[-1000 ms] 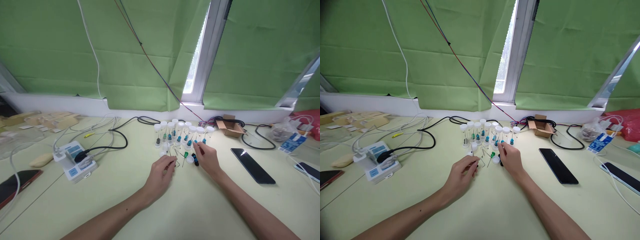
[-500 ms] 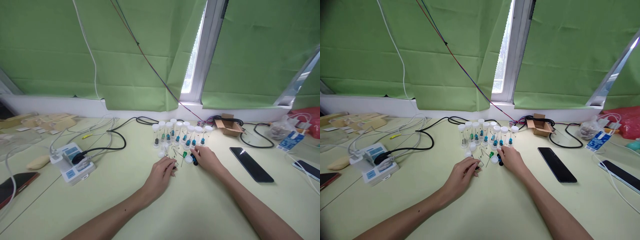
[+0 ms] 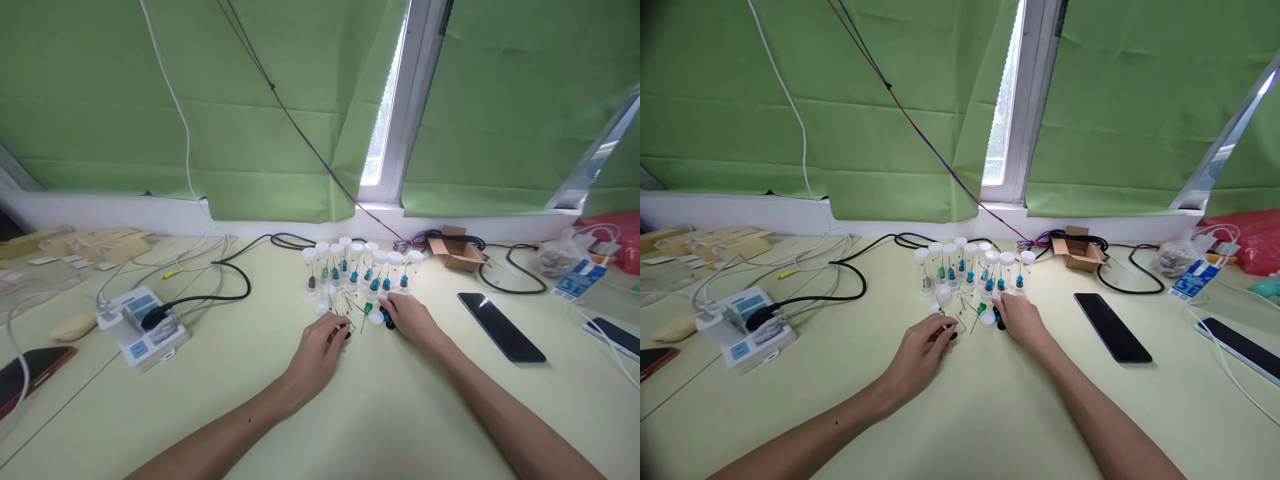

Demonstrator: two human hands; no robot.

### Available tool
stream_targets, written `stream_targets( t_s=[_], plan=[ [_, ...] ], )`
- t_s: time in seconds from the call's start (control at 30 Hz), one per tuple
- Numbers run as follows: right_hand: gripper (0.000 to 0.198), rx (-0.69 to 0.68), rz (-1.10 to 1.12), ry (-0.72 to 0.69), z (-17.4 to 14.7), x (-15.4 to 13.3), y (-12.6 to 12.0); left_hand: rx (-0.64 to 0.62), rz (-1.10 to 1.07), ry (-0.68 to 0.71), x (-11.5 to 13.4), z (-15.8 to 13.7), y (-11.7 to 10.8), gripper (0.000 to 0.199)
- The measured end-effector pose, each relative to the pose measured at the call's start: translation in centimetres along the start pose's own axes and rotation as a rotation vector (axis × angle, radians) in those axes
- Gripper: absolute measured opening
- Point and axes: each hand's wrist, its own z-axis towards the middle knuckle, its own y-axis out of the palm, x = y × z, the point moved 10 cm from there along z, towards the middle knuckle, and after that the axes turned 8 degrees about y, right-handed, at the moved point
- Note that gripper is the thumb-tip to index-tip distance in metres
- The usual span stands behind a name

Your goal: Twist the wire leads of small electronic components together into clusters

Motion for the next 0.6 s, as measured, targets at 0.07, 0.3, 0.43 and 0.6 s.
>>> stream_targets(
  t_s=[0.07, 0.3, 0.43, 0.6],
  plan=[
    [0.038, 0.000, -0.002, 0.000, 0.03, 0.04, 0.05, -0.004, -0.003, -0.007, -0.12, -0.03, 0.08, 0.029],
    [0.040, 0.008, 0.024, 0.003, 0.01, 0.14, -0.06, 0.002, -0.045, -0.004, 0.04, -0.04, 0.11, 0.029],
    [0.041, 0.007, 0.036, 0.005, 0.04, 0.24, 0.03, 0.011, -0.065, -0.008, 0.07, -0.04, 0.03, 0.028],
    [0.042, 0.013, 0.049, -0.003, 0.11, 0.18, 0.07, 0.015, -0.082, -0.010, 0.12, 0.04, -0.04, 0.028]
  ],
)
